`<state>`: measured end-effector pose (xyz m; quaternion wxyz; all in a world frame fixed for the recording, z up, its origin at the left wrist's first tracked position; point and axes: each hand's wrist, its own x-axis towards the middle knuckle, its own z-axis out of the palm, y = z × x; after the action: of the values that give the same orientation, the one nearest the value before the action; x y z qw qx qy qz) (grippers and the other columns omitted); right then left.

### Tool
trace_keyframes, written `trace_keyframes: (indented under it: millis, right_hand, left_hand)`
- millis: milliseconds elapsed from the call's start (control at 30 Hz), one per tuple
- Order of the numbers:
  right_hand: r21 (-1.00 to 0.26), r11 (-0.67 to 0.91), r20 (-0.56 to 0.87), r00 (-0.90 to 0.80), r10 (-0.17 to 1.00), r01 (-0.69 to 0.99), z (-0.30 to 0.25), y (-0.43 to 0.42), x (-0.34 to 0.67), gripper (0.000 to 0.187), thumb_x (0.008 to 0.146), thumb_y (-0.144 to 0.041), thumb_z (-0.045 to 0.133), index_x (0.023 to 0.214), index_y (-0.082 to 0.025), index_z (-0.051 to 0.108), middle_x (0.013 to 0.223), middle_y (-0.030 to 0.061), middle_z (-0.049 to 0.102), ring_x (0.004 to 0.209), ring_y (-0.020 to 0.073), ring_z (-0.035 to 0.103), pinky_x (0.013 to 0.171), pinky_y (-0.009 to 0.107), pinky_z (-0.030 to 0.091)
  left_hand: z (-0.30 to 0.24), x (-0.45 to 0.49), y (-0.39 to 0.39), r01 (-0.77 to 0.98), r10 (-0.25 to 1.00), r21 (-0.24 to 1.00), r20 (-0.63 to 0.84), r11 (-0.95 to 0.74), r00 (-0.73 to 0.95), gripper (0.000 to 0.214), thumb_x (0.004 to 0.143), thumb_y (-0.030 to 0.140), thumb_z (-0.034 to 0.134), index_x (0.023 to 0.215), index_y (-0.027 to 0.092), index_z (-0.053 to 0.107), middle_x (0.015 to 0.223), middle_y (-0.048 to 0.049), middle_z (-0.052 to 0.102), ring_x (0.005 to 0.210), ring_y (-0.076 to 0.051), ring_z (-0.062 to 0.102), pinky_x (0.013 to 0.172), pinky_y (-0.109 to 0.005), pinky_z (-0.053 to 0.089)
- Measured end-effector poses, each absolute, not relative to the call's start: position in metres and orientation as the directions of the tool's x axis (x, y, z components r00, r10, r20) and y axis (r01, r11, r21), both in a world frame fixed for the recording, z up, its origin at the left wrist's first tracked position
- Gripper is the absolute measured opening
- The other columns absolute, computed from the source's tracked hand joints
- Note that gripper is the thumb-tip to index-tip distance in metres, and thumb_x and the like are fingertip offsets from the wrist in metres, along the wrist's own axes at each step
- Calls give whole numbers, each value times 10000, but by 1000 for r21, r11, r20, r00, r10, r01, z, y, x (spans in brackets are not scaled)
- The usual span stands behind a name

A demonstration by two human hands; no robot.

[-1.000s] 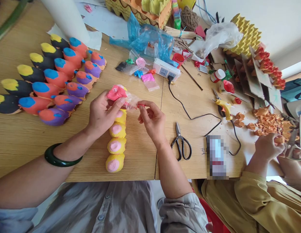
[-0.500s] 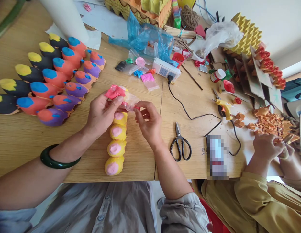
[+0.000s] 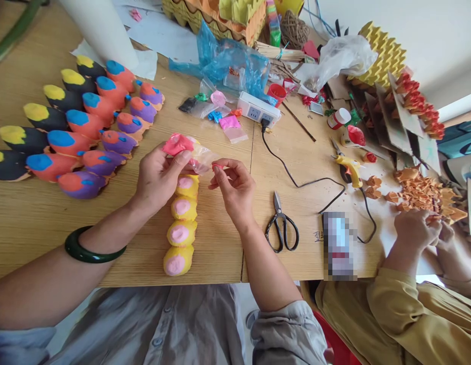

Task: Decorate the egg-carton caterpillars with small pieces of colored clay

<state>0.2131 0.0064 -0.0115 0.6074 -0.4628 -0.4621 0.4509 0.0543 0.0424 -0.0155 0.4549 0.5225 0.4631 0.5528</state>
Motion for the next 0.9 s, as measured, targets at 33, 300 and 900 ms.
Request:
trace_keyframes:
  millis: [33,300,900]
  right_hand:
    - [-979,184,166,175,970,-93,-12,6,213,212,900,-409,812,973,-243,702,929,-20,714,667,82,637,607,230,631]
    - [-946,255,287,154,946,199,-23,2,211,108,974,-373,709,1001,-278,667,983,-1,704,660,105,611,594,278,576]
    - [-982,149,118,242,963,-118,-12,6,216,266,888,-436,825,996,-244,676,1005,10,692,822,119,676,754,286,690]
  left_hand:
    - [-15,54,42,-13,987,988,156,-156,-36,386,915,591,740,993,216,700,856,-41,768,732,-188,760,619,-246,612]
    - [-14,55,38,-46,995,994,99,-98,16,437,909,624,746,1022,204,702,831,-30,758,720,-187,757,636,-261,628]
    - [-15,56,39,-86,995,993,82,-86,-54,417,886,608,779,1025,220,715,831,-32,786,713,-192,758,623,-297,623]
